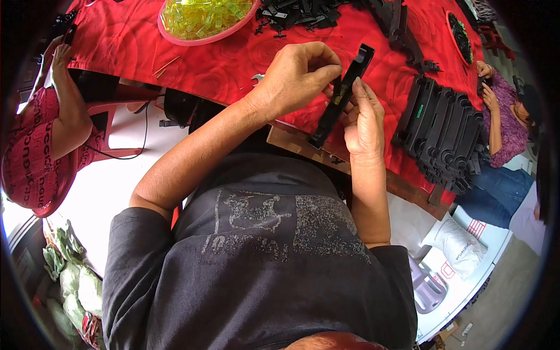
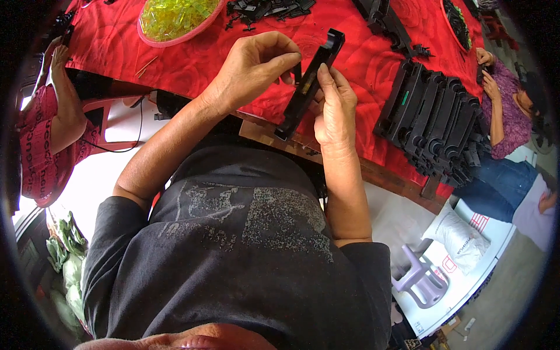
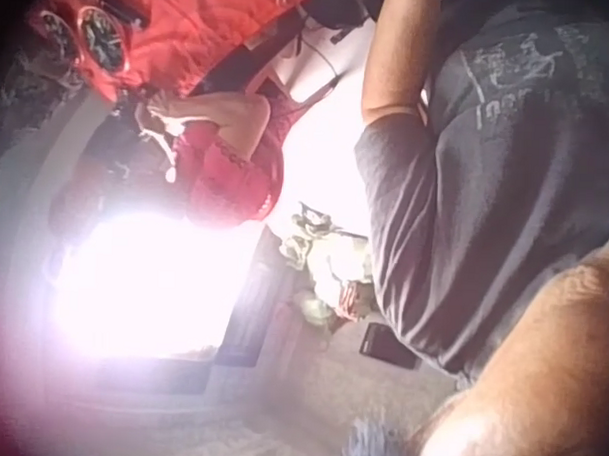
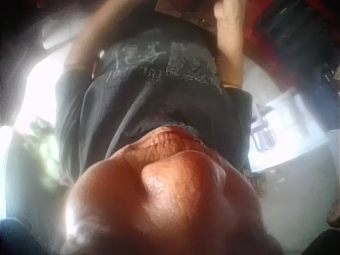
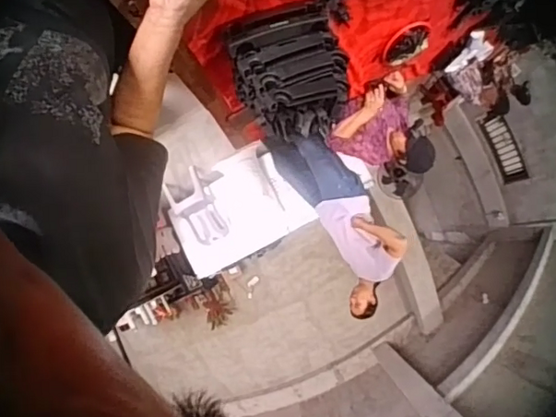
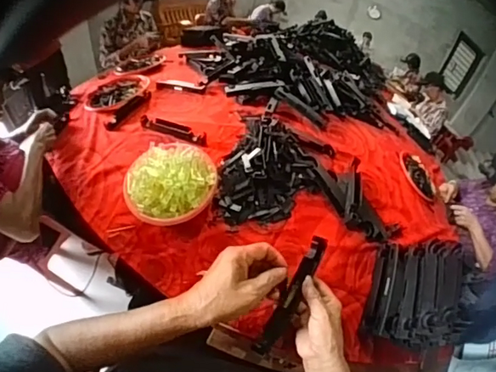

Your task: The person assembles black plastic parts by hand, inserting components into the casing and adjusting them using a small wrench.

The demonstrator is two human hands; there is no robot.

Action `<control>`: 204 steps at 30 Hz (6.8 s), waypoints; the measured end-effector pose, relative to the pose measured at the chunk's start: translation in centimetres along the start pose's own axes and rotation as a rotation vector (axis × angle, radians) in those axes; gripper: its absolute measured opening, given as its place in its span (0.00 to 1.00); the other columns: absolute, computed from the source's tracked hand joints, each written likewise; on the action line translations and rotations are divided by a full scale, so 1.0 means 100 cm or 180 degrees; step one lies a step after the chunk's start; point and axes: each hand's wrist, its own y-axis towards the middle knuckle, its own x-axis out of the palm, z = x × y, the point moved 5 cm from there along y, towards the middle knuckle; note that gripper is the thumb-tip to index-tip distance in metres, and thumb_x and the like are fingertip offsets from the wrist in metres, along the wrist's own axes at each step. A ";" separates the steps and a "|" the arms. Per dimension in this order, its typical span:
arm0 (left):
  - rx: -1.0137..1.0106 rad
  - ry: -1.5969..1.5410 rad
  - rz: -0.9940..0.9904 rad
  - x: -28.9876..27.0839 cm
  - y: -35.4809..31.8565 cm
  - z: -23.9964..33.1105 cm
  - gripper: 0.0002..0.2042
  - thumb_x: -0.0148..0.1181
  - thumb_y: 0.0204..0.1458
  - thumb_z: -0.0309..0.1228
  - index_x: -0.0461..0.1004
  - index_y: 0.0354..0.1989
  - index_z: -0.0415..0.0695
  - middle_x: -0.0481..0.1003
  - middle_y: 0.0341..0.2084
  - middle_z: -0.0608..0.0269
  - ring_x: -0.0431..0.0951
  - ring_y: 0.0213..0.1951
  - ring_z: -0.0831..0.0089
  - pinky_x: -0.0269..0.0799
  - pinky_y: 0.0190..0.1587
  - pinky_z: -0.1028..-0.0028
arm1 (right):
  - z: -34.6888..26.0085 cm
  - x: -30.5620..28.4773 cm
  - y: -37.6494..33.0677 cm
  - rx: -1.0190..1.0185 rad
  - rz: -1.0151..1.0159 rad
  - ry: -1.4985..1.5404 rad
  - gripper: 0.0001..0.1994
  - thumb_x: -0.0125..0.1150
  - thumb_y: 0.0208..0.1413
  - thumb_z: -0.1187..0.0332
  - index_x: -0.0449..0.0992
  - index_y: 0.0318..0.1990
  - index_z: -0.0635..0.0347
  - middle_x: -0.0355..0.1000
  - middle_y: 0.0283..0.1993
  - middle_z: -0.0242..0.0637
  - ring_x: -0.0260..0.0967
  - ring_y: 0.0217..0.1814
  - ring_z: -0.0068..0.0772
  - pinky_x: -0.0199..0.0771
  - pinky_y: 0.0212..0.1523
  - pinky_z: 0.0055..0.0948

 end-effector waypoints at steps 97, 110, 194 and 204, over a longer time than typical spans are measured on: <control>0.0128 0.1688 -0.0237 0.011 -0.014 -0.011 0.08 0.67 0.49 0.31 0.82 0.32 0.38 0.78 0.20 0.56 0.79 0.23 0.69 0.74 0.30 0.69 | -0.003 -0.025 -0.025 0.1044 -0.0784 -0.0060 0.17 0.55 0.68 0.68 0.72 0.59 0.68 0.79 0.49 0.45 0.81 0.46 0.38 0.85 0.43 0.30; 0.0239 0.1778 -0.0027 0.020 -0.022 -0.019 0.08 0.67 0.48 0.31 0.82 0.33 0.39 0.79 0.23 0.53 0.82 0.27 0.60 0.75 0.32 0.65 | -0.017 -0.019 -0.041 0.0495 -0.0907 -0.1718 0.25 0.59 0.59 0.76 0.66 0.64 0.71 0.76 0.51 0.42 0.78 0.48 0.32 0.80 0.46 0.26; 0.0535 0.2138 0.0353 0.025 -0.035 -0.008 0.09 0.62 0.50 0.31 0.81 0.35 0.39 0.80 0.29 0.47 0.81 0.34 0.48 0.76 0.37 0.56 | -0.017 -0.018 -0.030 -0.0711 -0.0199 -0.3655 0.07 0.62 0.60 0.70 0.78 0.38 0.66 0.76 0.23 0.43 0.77 0.25 0.34 0.72 0.30 0.33; 0.0894 0.2656 -0.0686 0.058 -0.061 0.000 0.22 0.63 0.49 0.29 0.70 0.55 0.41 0.77 0.32 0.56 0.82 0.33 0.56 0.78 0.30 0.62 | -0.017 -0.022 -0.027 -0.0538 -0.0204 -0.3152 0.04 0.58 0.60 0.76 0.78 0.39 0.67 0.75 0.22 0.34 0.72 0.23 0.20 0.69 0.25 0.25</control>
